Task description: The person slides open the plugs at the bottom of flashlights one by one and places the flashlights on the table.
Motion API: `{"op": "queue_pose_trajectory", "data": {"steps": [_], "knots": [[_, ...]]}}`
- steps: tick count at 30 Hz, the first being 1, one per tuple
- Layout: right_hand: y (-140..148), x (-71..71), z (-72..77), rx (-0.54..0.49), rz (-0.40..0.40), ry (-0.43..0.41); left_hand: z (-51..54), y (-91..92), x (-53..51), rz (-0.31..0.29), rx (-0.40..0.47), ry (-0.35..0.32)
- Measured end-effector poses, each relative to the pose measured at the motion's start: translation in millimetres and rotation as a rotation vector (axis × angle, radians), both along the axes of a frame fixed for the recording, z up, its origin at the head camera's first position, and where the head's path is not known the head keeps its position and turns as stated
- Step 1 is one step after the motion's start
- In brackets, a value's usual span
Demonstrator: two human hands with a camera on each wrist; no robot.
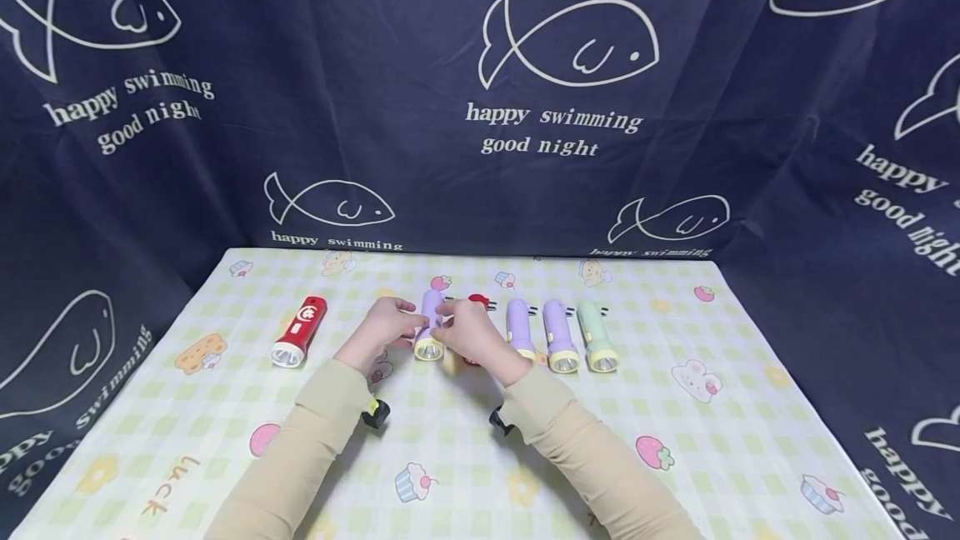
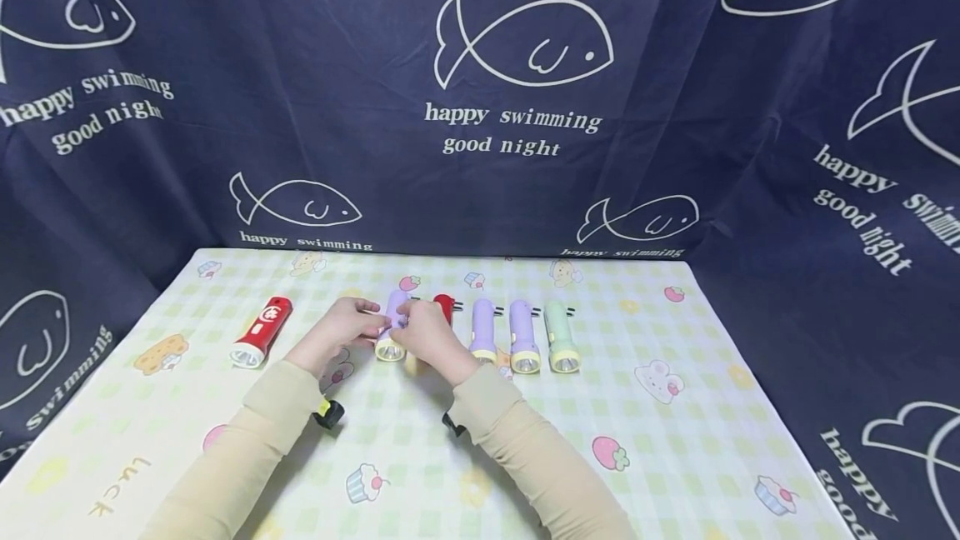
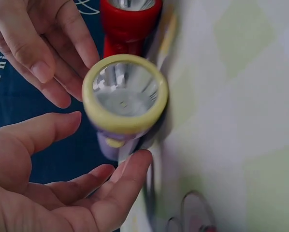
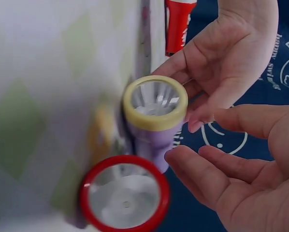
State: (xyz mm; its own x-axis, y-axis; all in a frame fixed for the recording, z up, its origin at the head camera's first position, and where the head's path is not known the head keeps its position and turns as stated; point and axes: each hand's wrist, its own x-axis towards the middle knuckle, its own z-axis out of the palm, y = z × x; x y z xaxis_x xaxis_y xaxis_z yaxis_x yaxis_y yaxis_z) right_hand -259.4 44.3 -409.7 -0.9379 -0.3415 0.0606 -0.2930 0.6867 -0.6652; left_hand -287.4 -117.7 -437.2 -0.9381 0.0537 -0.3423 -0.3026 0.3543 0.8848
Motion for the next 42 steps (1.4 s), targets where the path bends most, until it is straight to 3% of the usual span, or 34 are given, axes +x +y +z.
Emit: {"op": "queue_pose_trajectory", "data": {"steps": [9,13,18,26,35,42], "knots": [[-10,-1.7,15.3,-0.027,0.046,-0.030,20.6,-17.6,5.7,-0.054,-0.097,0.026],[-16,-6.3,14.6,-0.018,0.083,-0.023,29.1,-27.7,11.0,-0.072,-0.154,0.057],[-28,-5.0,26.8,-0.045,0.072,-0.100,37.5,-40.5,17.0,-0.081,-0.188,0.104],[-48,-3.8,30.9,-0.231,0.090,-0.248,47.3,-63.7,26.4,-0.098,-0.280,0.168],[-71,-2.3,24.7,-0.274,0.101,-0.266,60.4,-94.1,35.4,-0.101,-0.443,0.234],[-86,-0.7,12.2,-0.338,0.090,-0.263,60.5,-115.7,36.0,-0.055,-0.454,0.266]]}}
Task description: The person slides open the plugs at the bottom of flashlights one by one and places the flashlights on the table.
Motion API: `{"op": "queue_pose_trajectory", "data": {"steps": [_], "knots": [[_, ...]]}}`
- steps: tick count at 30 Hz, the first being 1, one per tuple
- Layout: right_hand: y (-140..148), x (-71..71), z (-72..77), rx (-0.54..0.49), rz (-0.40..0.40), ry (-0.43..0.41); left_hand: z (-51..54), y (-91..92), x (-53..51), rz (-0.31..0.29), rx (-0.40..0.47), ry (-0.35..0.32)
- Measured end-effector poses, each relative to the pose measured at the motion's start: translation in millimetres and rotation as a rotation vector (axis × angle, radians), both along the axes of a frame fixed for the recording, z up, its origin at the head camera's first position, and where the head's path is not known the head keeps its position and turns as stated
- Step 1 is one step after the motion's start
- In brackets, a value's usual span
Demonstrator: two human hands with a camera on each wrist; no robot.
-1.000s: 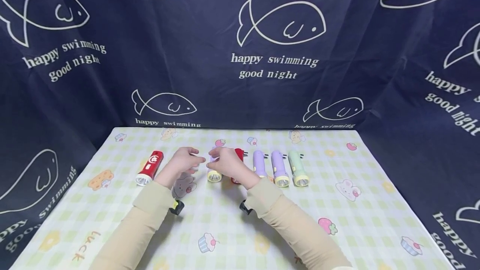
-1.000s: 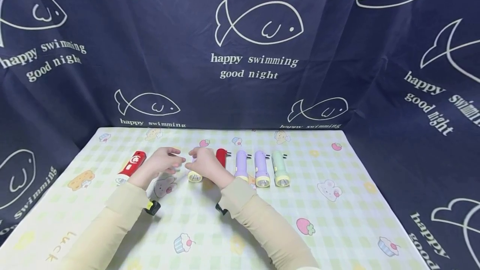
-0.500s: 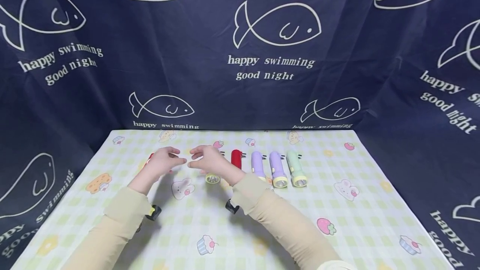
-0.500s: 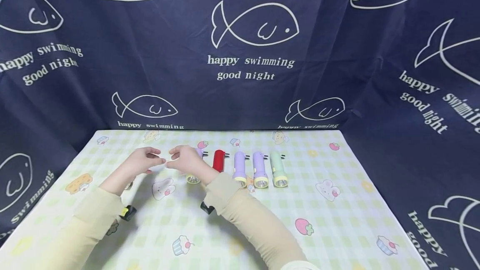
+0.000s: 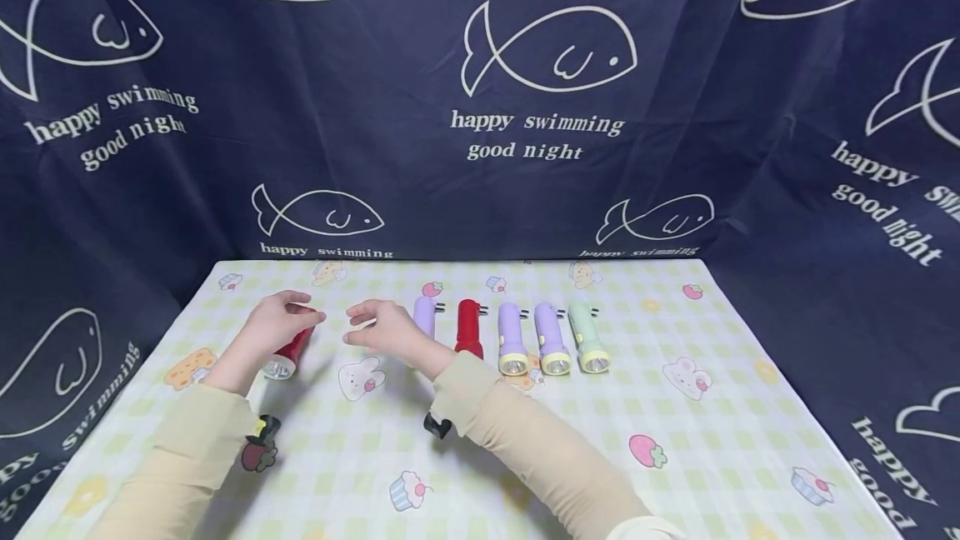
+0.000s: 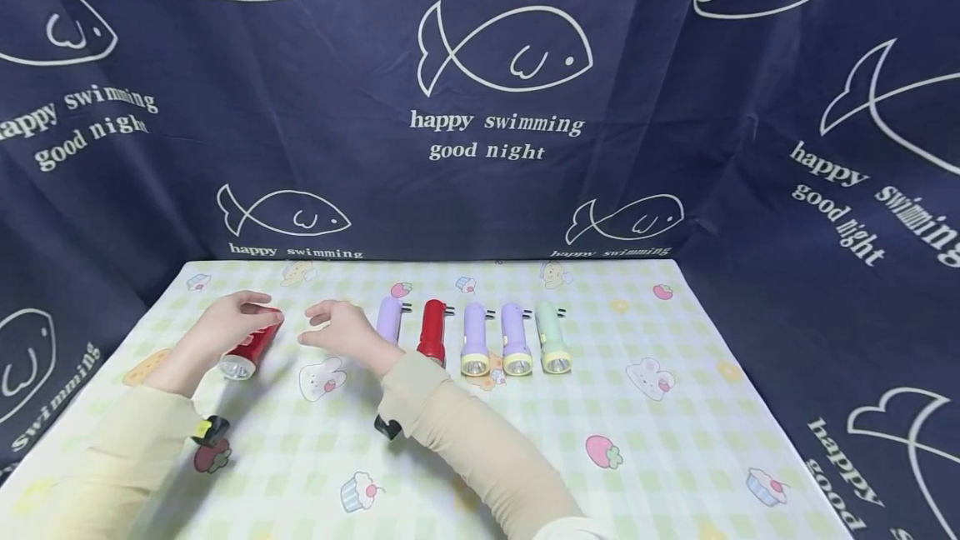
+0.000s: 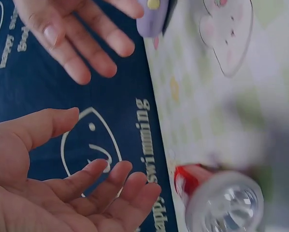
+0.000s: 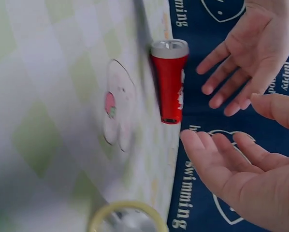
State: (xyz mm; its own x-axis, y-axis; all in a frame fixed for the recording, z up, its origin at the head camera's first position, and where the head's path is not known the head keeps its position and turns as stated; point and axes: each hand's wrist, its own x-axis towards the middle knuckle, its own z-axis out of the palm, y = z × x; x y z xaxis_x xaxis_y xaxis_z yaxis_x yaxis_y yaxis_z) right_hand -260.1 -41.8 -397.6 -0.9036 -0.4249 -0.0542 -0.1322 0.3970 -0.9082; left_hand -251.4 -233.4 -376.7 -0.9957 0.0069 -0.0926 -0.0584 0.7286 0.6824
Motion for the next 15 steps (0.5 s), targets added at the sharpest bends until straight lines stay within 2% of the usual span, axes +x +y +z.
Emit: {"op": "queue_pose_trajectory", "data": {"steps": [5,9,15], "knots": [[-10,-0.5,-12.7,-0.037,-0.018,0.020,-7.6,-12.4,-0.7,0.088,0.029,-0.034],[-19,2.6,-19.5,-0.121,-0.048,-0.043,-18.4,-21.0,-3.7,0.144,0.055,-0.078],[-33,9.4,-31.4,-0.230,-0.097,-0.161,-35.5,-34.1,-12.7,0.205,0.101,-0.082]]}}
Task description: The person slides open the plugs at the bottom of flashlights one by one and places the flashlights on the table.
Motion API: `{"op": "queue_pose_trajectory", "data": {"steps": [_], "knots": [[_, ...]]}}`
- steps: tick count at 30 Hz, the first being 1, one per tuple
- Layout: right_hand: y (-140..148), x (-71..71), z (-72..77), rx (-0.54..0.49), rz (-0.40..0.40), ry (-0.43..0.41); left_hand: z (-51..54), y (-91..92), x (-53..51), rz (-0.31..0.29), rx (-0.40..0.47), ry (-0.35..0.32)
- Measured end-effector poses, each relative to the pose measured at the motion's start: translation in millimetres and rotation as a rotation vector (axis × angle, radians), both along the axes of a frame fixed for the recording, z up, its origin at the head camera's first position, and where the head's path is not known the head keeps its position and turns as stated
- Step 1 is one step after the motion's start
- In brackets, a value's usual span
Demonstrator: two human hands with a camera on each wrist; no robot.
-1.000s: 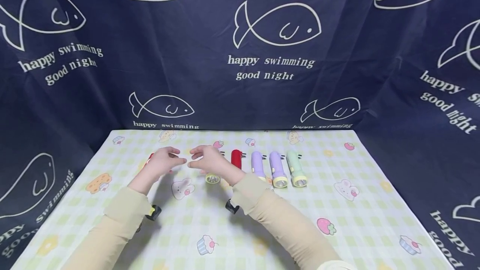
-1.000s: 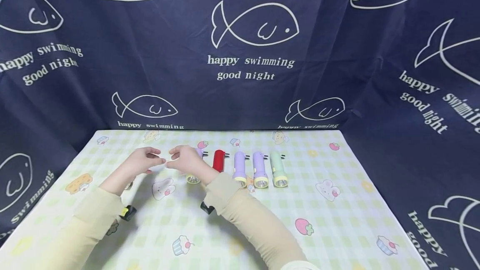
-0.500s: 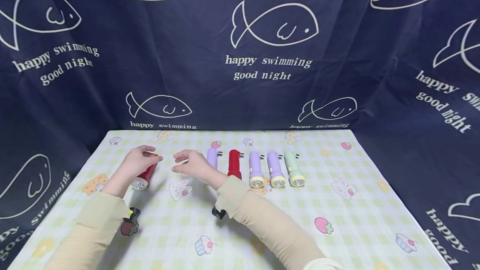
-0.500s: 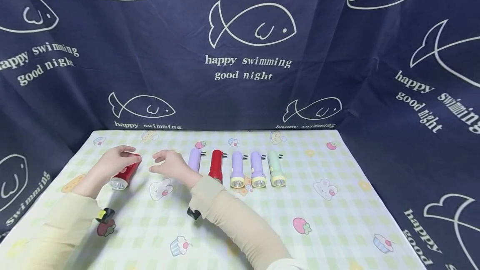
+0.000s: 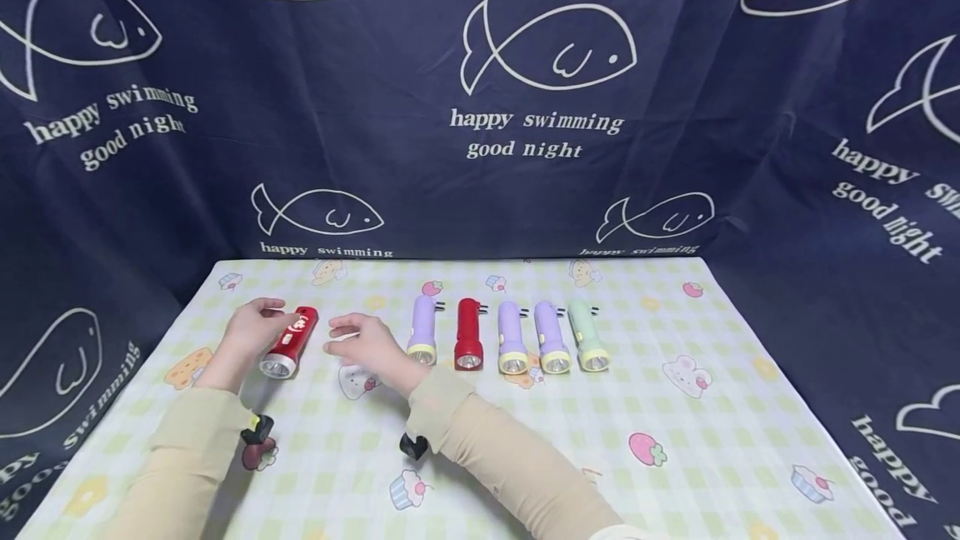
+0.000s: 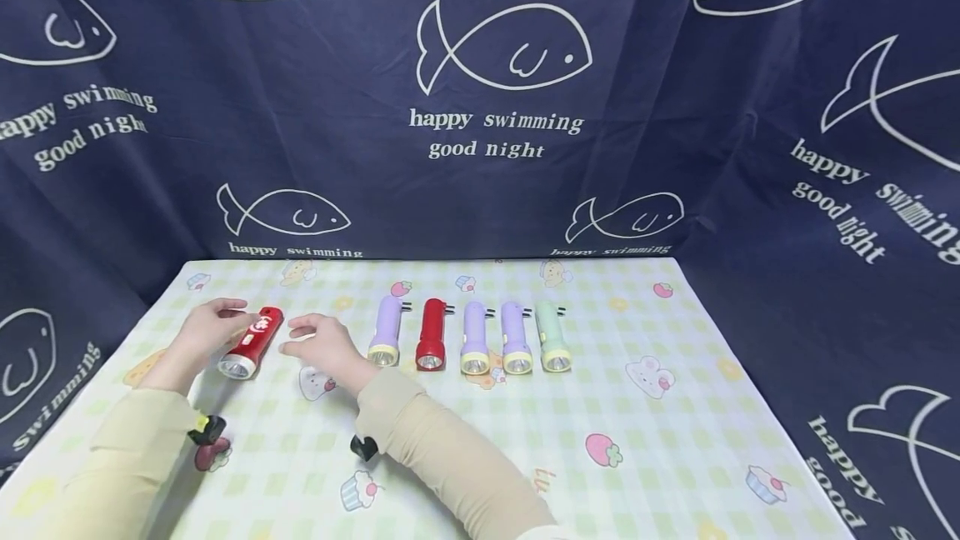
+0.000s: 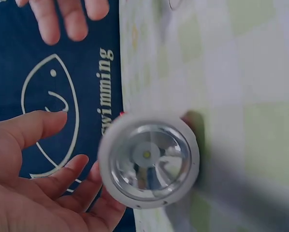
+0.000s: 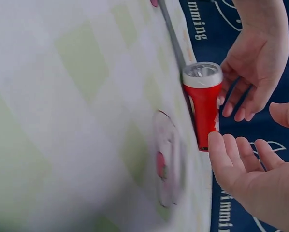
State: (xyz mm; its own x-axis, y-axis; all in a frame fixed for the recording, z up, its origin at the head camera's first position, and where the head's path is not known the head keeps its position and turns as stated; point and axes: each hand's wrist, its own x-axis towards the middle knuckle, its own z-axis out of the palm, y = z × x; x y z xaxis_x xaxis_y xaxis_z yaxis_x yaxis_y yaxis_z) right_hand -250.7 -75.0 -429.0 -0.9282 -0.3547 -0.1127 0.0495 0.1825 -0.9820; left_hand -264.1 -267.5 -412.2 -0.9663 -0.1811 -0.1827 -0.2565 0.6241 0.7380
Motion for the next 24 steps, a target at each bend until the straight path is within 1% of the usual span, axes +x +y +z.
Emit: {"op": "queue_pose_trajectory", "data": {"steps": [2,6,10,12,15,17,20,24], "knots": [[-4,1.6,-5.2,-0.033,-0.006,-0.043,-3.9,-3.9,-3.1,0.014,0.007,-0.017],[-8,4.7,-13.7,-0.116,-0.003,-0.127,-10.6,-10.3,-8.8,0.025,0.019,-0.079],[-8,7.0,-18.7,-0.227,0.025,-0.209,-13.1,-13.0,-12.5,0.040,0.065,-0.145],[-9,7.7,-21.3,-0.270,0.019,-0.252,-13.8,-13.9,-14.0,0.043,0.102,-0.182],[-10,7.2,-26.0,-0.309,-0.001,-0.308,-14.8,-16.5,-17.4,0.028,0.143,-0.232],[-11,7.0,-28.3,-0.326,-0.013,-0.331,-15.4,-18.3,-19.7,0.013,0.163,-0.256],[-12,6.6,-31.1,-0.351,-0.016,-0.354,-15.1,-20.5,-22.4,0.001,0.165,-0.288],[-13,6.5,-34.2,-0.379,-0.010,-0.370,-15.5,-21.6,-24.1,-0.025,0.156,-0.305]]}}
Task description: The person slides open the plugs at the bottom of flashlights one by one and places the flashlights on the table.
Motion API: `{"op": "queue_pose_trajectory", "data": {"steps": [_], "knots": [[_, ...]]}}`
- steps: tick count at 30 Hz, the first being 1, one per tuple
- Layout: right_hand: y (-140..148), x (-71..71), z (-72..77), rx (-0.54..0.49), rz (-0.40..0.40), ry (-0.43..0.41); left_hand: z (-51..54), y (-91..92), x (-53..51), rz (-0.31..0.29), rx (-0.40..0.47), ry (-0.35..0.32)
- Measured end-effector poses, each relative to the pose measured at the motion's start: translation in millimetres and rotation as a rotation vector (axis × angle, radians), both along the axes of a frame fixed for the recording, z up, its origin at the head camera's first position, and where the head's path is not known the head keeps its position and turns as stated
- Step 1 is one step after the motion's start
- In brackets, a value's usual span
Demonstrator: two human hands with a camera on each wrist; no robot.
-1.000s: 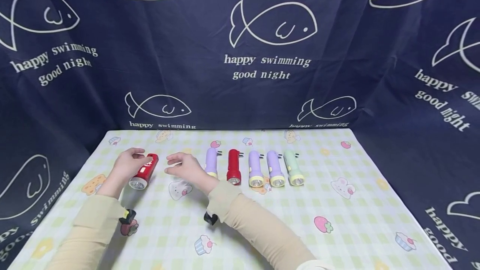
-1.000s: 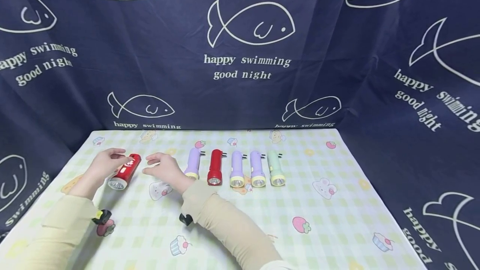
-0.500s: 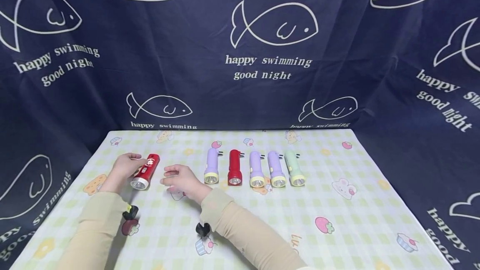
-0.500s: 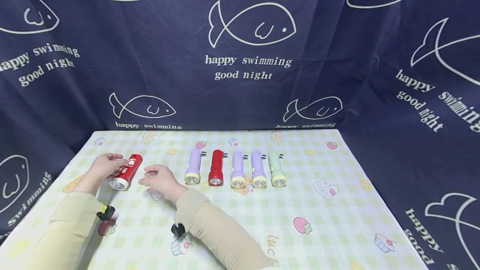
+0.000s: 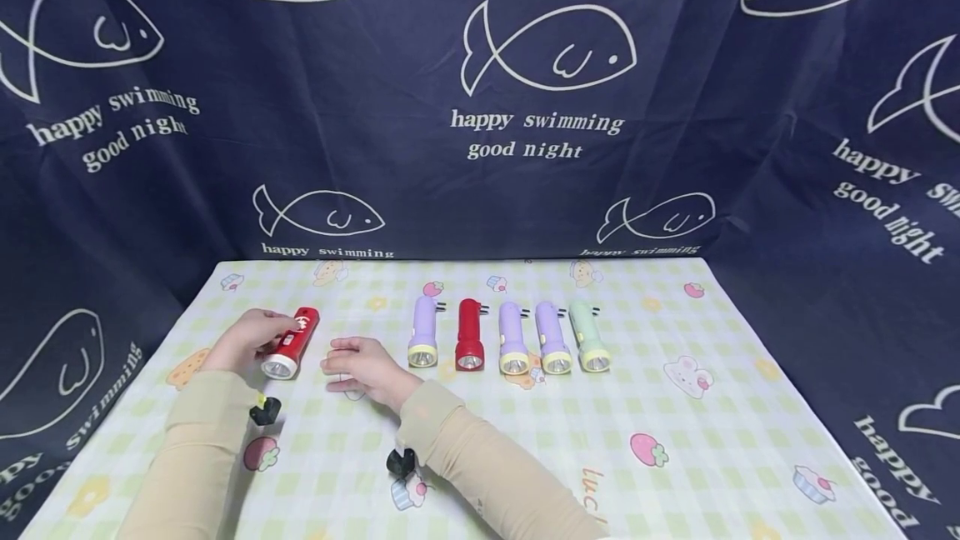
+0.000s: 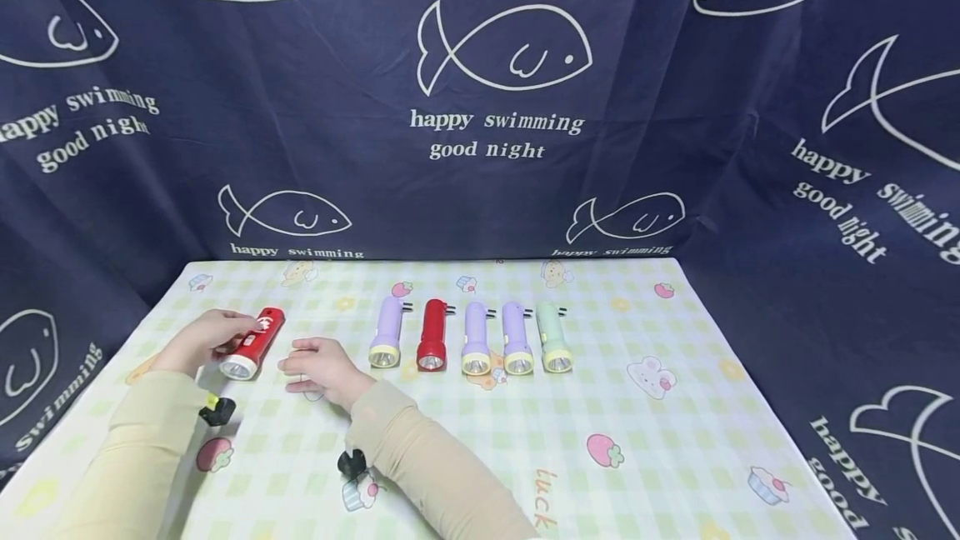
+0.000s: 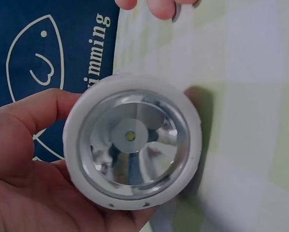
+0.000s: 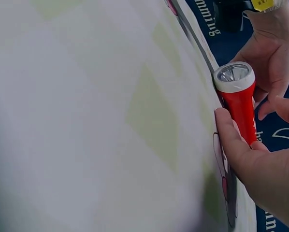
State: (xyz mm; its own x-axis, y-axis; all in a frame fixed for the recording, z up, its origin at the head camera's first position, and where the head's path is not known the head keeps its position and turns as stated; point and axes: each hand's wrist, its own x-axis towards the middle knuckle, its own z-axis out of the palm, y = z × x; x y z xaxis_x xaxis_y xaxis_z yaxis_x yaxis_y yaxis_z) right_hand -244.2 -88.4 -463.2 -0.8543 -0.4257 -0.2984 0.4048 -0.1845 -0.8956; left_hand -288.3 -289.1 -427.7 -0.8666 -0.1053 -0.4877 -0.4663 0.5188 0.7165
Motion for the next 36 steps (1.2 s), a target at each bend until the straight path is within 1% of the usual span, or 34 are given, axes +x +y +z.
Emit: {"op": "queue_pose_trajectory", "data": {"steps": [3,5,10,13,18,21,25,29,32,36], "knots": [[-1,0.6,-1.4,-0.013,0.008,0.001,-1.5,0.1,0.2,-0.022,-0.007,0.003],[-1,0.9,-1.8,-0.018,0.009,0.000,-2.8,0.5,0.4,-0.026,-0.019,0.008],[-1,1.7,-3.1,-0.014,0.015,-0.004,-5.2,2.9,0.5,-0.008,-0.042,0.005],[0,1.9,-3.3,-0.007,0.020,-0.003,-4.4,4.9,1.5,-0.001,-0.026,0.002],[1,1.2,-3.8,0.004,0.035,0.002,-1.3,7.1,4.7,-0.001,-0.008,0.013],[2,0.3,-4.0,-0.006,0.044,-0.005,-0.4,8.7,5.8,0.010,-0.015,0.017],[6,-2.3,-3.2,-0.016,0.059,-0.006,0.0,12.7,4.6,0.014,-0.020,0.022],[9,-4.9,-1.5,-0.019,0.061,-0.015,0.4,18.1,2.7,-0.019,-0.014,0.032],[10,-6.0,-0.4,-0.017,0.044,-0.037,1.2,22.4,2.0,-0.035,-0.006,0.041],[12,-6.5,-0.1,-0.031,0.020,-0.071,1.0,28.2,2.5,-0.033,0.011,0.058]]}}
